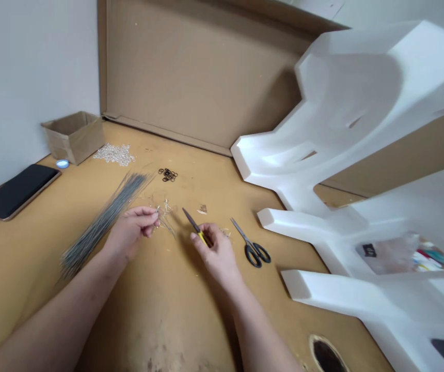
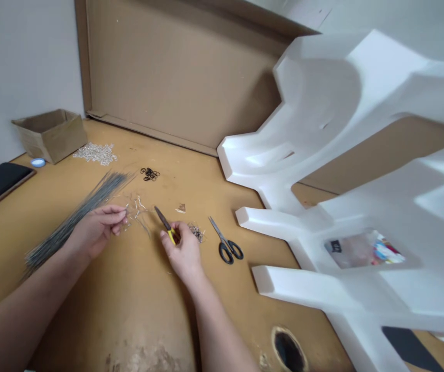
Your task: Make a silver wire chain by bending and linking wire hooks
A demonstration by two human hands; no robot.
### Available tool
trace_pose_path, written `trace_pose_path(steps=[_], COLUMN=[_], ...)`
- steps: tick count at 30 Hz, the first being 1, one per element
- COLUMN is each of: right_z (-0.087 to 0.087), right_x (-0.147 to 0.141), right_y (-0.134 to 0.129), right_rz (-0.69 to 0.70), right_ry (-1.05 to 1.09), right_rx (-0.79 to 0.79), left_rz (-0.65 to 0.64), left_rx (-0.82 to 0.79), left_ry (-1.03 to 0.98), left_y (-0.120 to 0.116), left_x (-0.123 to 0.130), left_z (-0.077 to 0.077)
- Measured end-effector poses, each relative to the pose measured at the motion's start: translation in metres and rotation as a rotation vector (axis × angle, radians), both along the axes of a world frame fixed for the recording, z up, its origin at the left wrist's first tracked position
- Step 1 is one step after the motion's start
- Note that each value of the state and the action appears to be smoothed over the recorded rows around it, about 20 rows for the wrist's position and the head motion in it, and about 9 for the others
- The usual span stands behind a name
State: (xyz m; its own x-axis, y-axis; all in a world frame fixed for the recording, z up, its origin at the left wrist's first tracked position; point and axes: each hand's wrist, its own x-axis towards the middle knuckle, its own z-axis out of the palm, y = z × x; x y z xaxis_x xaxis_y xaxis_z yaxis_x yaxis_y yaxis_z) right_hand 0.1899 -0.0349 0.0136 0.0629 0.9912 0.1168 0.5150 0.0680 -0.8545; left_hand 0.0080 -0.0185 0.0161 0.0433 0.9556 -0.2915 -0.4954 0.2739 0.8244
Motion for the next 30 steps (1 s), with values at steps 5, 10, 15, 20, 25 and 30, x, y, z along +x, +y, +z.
trace_pose_path(steps=[5, 10, 15, 20, 25, 30], right_z=[-0.007, -0.011, -0.013, -0.006, -0.001, -0.007], right_x=[-0.007, -0.018, -0.017, -0.017, -0.028, -0.036], right_y=[-0.004, -0.01, -0.008, -0.007, -0.008, -0.006], right_rz=[0.111, 0.201, 0.199, 0.157, 0.122, 0.08], right_ry=[-0.572, -0.79, -0.769, -0.42, 0.012, 0.469], right_rx=[-0.02, 0.058, 0.093, 0.313, 0.218, -0.012], left_rz=[0.042, 0.002, -0.045, -0.109, -0.212, -0.274], left_rx=[0.026, 0.026, 0.041, 0.07, 0.075, 0.097], left_ry=[-0.058, -0.082, -0.089, -0.074, -0.025, 0.01], left_y=[0.002, 0.001, 0.0, -0.002, -0.004, -0.006], left_x=[-0.005, -0.002, 0.0, 0.005, 0.011, 0.014], left_z=[0.004, 0.006, 0.007, 0.002, -0.004, -0.006])
